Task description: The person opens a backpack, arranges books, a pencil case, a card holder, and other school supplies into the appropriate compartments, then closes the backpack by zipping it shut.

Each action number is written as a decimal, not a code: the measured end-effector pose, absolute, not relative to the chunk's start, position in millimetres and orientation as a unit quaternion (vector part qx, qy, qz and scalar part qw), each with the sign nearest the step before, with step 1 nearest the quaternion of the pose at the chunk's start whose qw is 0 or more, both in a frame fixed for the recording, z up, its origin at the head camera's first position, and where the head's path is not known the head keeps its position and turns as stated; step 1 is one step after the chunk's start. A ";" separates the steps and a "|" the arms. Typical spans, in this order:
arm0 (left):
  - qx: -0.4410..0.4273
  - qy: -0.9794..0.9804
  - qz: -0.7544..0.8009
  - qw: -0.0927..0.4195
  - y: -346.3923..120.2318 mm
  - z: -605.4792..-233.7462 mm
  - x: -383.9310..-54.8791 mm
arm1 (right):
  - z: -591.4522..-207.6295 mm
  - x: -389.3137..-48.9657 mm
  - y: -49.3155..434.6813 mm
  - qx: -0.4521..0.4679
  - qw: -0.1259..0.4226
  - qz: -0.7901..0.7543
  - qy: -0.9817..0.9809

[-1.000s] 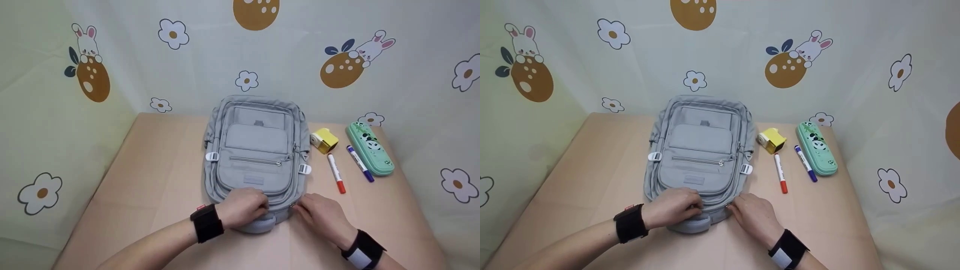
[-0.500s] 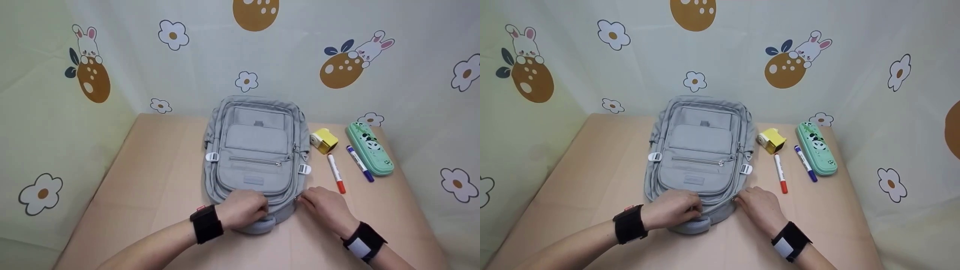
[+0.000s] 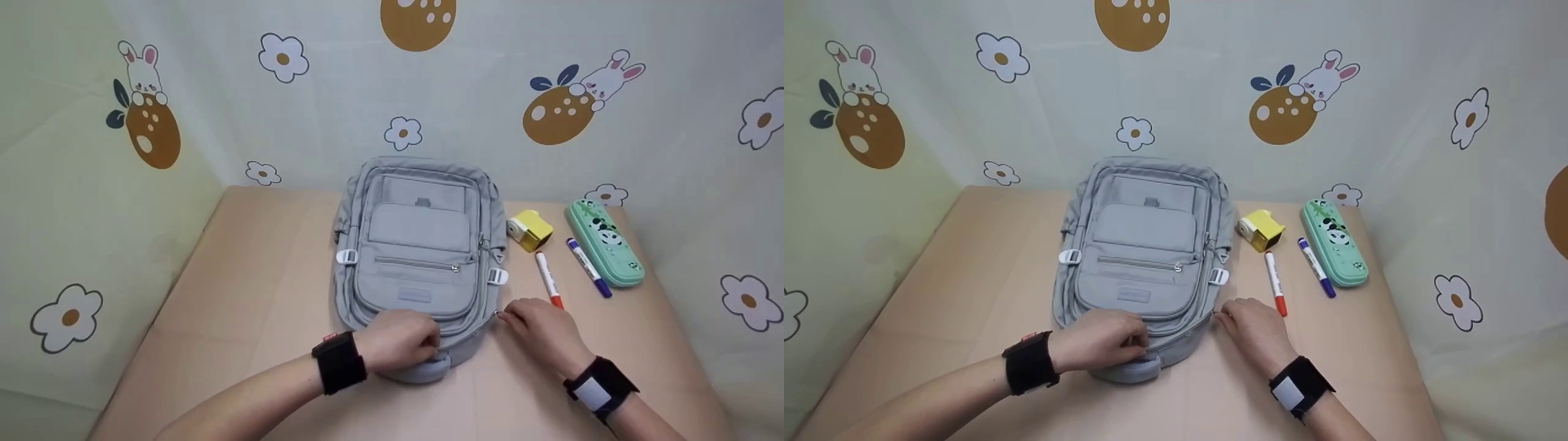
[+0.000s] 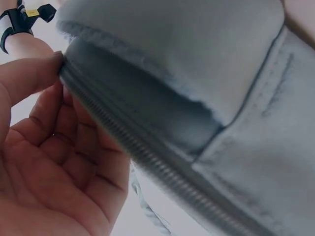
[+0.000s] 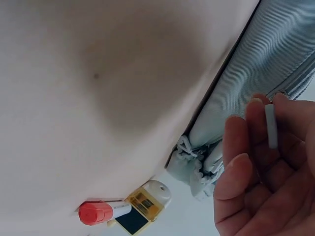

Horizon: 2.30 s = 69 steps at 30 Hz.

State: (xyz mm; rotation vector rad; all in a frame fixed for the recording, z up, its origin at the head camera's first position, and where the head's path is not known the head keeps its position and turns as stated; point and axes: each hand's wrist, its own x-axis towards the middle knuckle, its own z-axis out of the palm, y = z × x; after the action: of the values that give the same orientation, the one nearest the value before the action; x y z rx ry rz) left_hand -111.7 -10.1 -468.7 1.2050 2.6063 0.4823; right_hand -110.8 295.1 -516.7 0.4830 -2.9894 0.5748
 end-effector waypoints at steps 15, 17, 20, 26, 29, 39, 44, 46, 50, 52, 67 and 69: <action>0.400 0.908 0.068 0.103 53.3 -443.5 -129.2 | -517.0 -109.2 291.9 0.158 0.071 0.211 -0.962; 0.393 0.913 0.045 0.103 62.8 -444.6 -130.9 | -516.4 -108.3 291.4 0.157 0.077 0.216 -0.961; 0.384 0.918 0.015 0.100 75.1 -448.6 -134.2 | -515.3 -107.2 290.3 0.154 0.084 0.225 -0.958; 0.385 0.919 -0.017 0.083 86.9 -454.0 -139.6 | -514.2 -107.8 288.0 0.176 0.122 0.237 -0.947; 0.385 0.919 -0.015 0.082 86.3 -454.6 -141.0 | -514.1 -109.2 287.8 0.184 0.137 0.238 -0.944; 0.363 0.922 0.060 0.119 76.6 -457.3 -147.5 | -515.6 -115.1 293.3 0.187 0.109 0.201 -0.955; 0.364 0.920 0.074 0.124 76.3 -458.3 -147.6 | -521.2 -123.8 298.8 0.168 0.097 0.191 -0.962; 0.364 0.920 0.076 0.124 76.5 -458.8 -147.5 | -523.4 -128.1 300.9 0.155 0.086 0.198 -0.964; 0.368 0.920 0.067 0.117 77.0 -460.2 -146.9 | -525.5 -137.2 304.5 0.135 0.068 0.223 -0.963; 0.370 0.920 0.062 0.112 77.3 -460.4 -146.6 | -526.0 -141.8 306.1 0.131 0.072 0.233 -0.961; 0.380 0.917 0.076 0.100 73.6 -462.5 -145.6 | -534.3 -148.6 310.0 0.176 0.124 0.220 -0.952; 0.378 0.917 0.076 0.102 73.6 -463.2 -145.9 | -534.8 -148.3 309.6 0.172 0.126 0.209 -0.954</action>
State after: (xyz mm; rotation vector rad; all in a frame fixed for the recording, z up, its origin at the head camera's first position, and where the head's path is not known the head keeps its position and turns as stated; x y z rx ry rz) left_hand -145.9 73.6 -463.2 1.1161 2.7079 0.2250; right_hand -148.3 309.6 -534.8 0.5015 -2.7795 0.6077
